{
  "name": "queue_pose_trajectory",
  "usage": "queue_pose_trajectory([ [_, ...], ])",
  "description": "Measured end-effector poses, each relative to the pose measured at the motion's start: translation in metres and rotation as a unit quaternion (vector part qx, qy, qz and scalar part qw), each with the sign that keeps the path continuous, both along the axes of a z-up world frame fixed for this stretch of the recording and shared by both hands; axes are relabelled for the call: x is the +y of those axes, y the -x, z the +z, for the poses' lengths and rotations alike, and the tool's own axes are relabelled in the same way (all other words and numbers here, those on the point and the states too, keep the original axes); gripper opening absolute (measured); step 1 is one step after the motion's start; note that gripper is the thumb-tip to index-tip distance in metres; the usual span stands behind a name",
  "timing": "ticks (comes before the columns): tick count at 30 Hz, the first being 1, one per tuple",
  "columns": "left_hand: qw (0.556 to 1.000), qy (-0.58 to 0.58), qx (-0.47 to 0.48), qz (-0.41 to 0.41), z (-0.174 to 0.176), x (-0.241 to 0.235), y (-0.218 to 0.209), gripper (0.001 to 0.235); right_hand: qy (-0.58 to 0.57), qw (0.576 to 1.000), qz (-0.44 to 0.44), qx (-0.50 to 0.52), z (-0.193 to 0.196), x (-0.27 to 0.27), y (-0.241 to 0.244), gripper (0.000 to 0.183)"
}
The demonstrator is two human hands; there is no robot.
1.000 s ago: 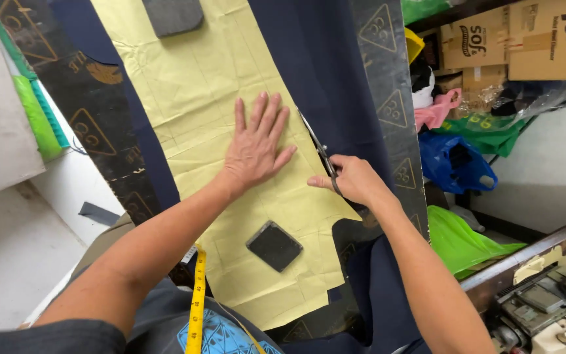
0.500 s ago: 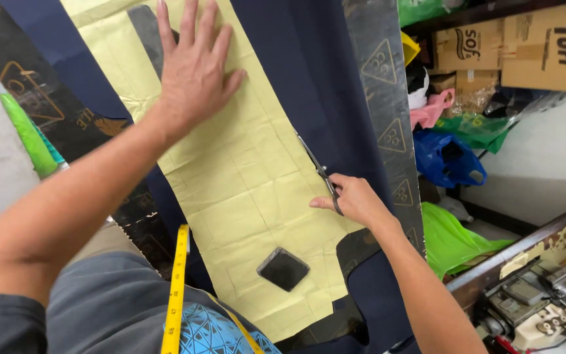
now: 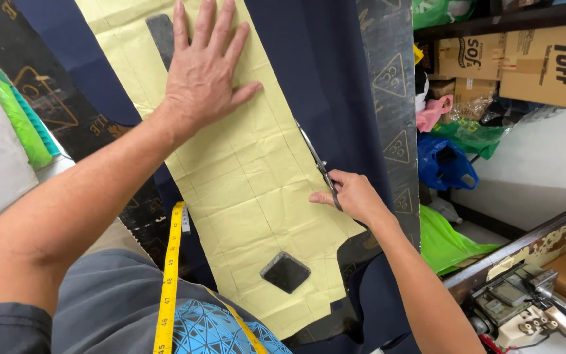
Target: Cutting dark blue fabric with scissors following a yellow paper pattern on a workbench
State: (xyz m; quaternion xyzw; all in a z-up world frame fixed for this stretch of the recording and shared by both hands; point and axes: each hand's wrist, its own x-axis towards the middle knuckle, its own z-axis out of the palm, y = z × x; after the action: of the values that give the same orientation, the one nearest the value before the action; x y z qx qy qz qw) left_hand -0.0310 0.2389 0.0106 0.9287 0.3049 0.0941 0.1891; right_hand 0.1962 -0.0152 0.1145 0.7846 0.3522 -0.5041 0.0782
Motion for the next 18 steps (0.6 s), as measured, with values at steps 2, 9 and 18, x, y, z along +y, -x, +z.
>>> queue_pose_trajectory([
  [2,0.999,0.026,0.021,0.008,-0.002,0.000,0.000,0.098,0.010,1.000,0.023,0.003,0.008,0.019,0.006,0.067],
  [9,1.000,-0.010,0.009,0.007,-0.005,-0.001,0.001,0.096,0.029,0.999,-0.027,0.014,0.007,0.037,0.015,0.059],
  [18,0.999,-0.033,0.020,0.016,-0.003,-0.004,0.002,0.093,0.072,0.997,-0.007,0.007,0.021,0.080,0.028,0.048],
])
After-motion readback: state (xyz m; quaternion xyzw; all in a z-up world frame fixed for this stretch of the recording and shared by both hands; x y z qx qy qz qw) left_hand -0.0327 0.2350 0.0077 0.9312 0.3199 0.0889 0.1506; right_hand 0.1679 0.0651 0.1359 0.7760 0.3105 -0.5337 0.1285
